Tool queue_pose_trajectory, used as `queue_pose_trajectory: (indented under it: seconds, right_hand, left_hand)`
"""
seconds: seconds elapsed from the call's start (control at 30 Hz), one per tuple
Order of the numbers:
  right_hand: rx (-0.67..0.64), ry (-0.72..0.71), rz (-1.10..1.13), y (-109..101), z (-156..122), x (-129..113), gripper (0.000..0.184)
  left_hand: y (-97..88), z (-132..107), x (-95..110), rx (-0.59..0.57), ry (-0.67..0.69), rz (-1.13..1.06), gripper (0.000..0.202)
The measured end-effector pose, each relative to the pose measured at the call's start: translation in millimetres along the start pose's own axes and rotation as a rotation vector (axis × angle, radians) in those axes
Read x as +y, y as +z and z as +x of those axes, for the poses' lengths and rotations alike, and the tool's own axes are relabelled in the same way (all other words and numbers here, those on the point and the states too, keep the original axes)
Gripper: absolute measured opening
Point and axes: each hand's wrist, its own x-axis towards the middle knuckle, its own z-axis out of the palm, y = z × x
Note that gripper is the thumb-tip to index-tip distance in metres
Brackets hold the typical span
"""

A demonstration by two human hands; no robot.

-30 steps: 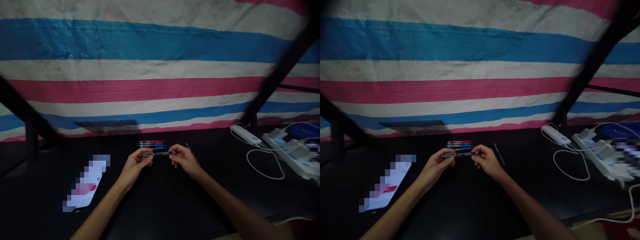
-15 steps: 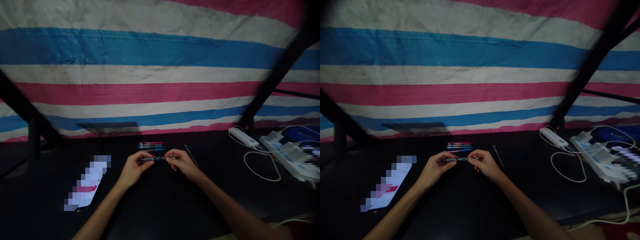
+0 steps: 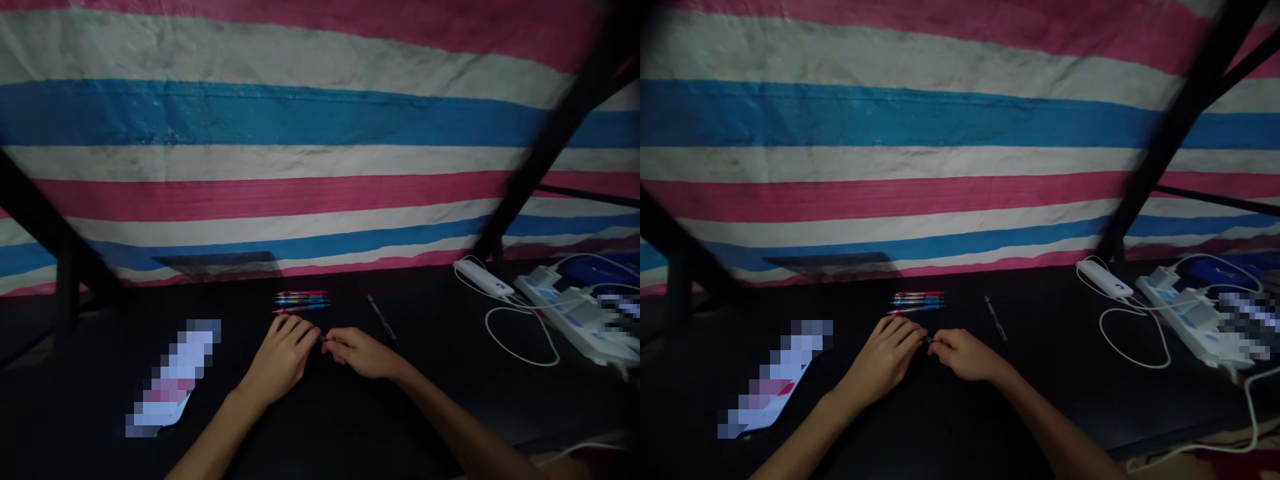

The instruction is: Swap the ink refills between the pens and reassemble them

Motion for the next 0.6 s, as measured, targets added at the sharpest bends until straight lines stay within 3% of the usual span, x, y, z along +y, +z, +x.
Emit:
queue_pose_trajectory:
  seconds: [0.13,0.3,0.43,0.6]
  right_hand:
    - [-0.121,0.194,0.287,-2,-2,-2,0.025]
    - [-0.207,0.301,0.482,-3,-1,0,0.031]
    - [-0.192,0.279,0.385,0,0,4,0.031]
    - [-0.114,0.106,0.112,11,-3,-4,0.029]
  left_hand:
    - [-1.2,0,12,-0.107,0.032,0.157,0.039]
    - [2.1,1,19,-0.086,0.015,0.216,0.029]
    - [4.8,2,21,-0.121,-0.013,0.227,0.017]
    - [13.9,-1,15,-0.108,-0.062,0.232,0.015]
